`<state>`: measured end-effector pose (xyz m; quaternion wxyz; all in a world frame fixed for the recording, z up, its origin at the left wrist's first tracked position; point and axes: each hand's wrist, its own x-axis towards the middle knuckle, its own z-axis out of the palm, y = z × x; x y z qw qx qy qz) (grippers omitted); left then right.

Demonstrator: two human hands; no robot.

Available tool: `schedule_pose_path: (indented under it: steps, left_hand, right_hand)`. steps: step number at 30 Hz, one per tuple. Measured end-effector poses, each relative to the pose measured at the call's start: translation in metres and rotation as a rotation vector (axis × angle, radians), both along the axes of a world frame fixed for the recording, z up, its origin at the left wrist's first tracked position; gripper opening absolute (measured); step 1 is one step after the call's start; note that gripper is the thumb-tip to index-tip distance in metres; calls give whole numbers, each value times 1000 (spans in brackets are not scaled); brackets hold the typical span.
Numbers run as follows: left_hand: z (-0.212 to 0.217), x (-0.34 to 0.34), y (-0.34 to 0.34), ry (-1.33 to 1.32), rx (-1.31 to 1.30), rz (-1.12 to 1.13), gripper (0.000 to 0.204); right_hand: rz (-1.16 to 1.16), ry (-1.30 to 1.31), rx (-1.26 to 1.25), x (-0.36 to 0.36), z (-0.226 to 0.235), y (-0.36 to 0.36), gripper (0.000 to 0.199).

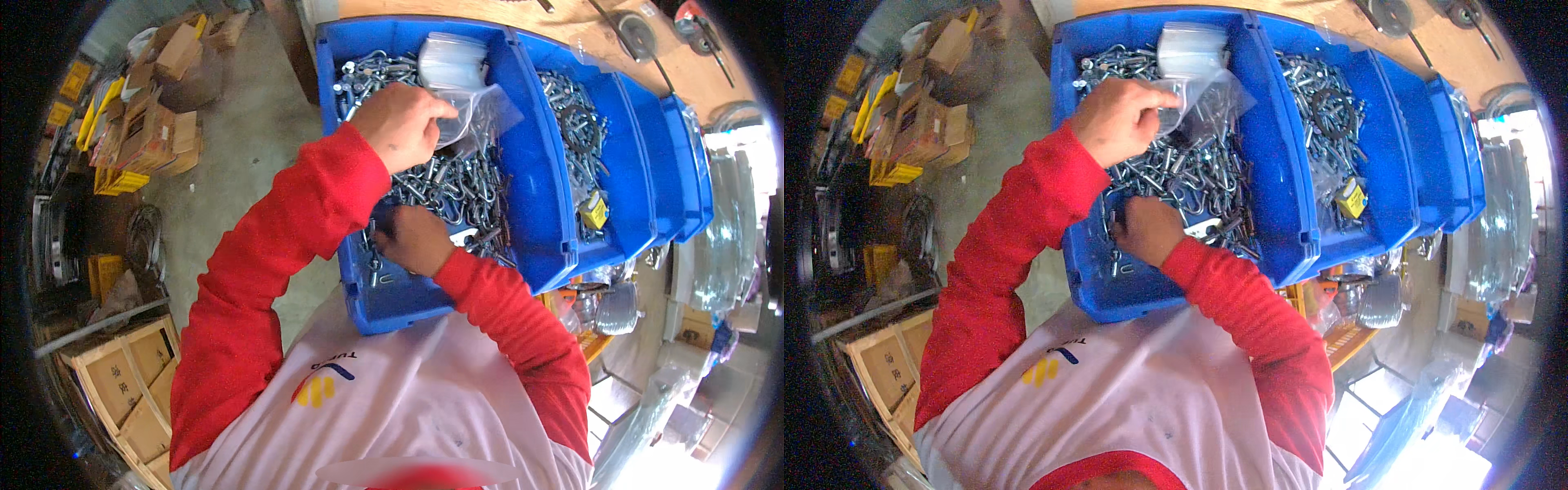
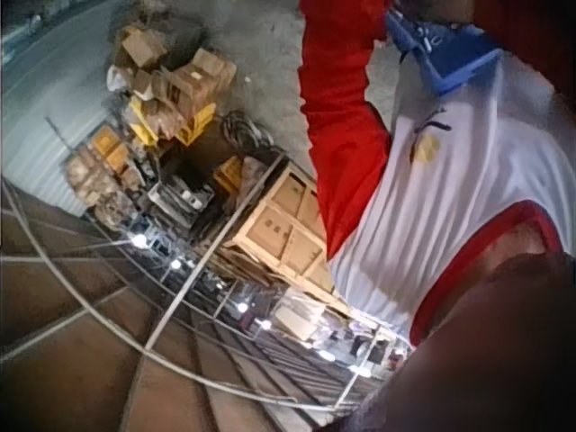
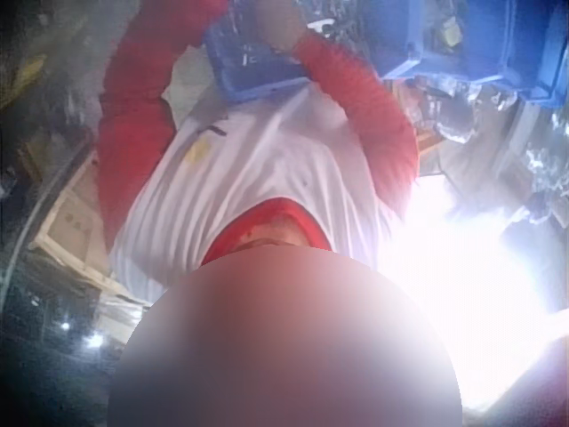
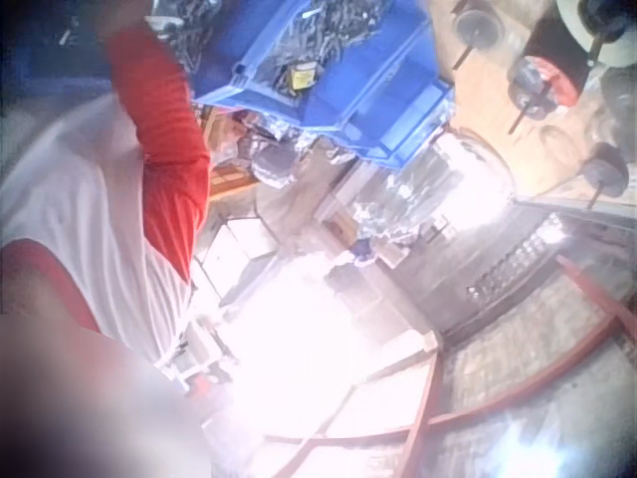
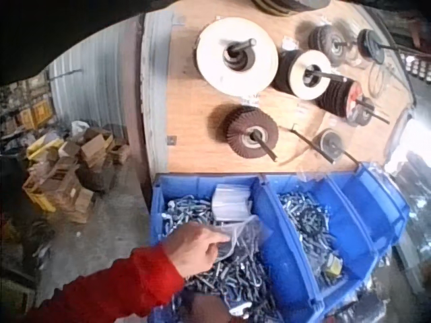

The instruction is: The person repeatedly picks small metal fasteners from blue bins and places them into small clear plastic bags. The person seals each bag and sets it aside on the workbench. The process is repeated continuously throughout the clip.

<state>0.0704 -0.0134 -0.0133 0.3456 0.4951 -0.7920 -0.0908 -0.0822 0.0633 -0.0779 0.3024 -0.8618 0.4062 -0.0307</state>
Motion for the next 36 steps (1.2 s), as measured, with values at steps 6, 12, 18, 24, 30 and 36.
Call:
schedule_pose_path:
  steps: [6, 12, 18, 24, 30, 36]
  left_hand:
    - [0, 1, 2, 62, -66, -47, 28]
    - [-1, 1, 5, 96, -25, -41, 28]
    - [1, 1, 5, 109, 12, -44, 27]
    - [2, 2, 6, 119, 18, -52, 22]
    - [0, 3, 6, 122, 85, -38, 20]
    - [3, 4, 4, 106, 45, -70, 21]
  right_hand:
    - [-19, 104, 146, 9, -20, 8, 27]
    - [-109, -173, 155, 1, 15, 8, 24]
    - [742, -1, -586, -37, 19, 16, 24]
    - [869, -116, -560, -23, -16, 6, 21]
    - [821, -47, -604, -24, -16, 8, 23]
    - [712, 77, -530, -40, -30, 17, 22]
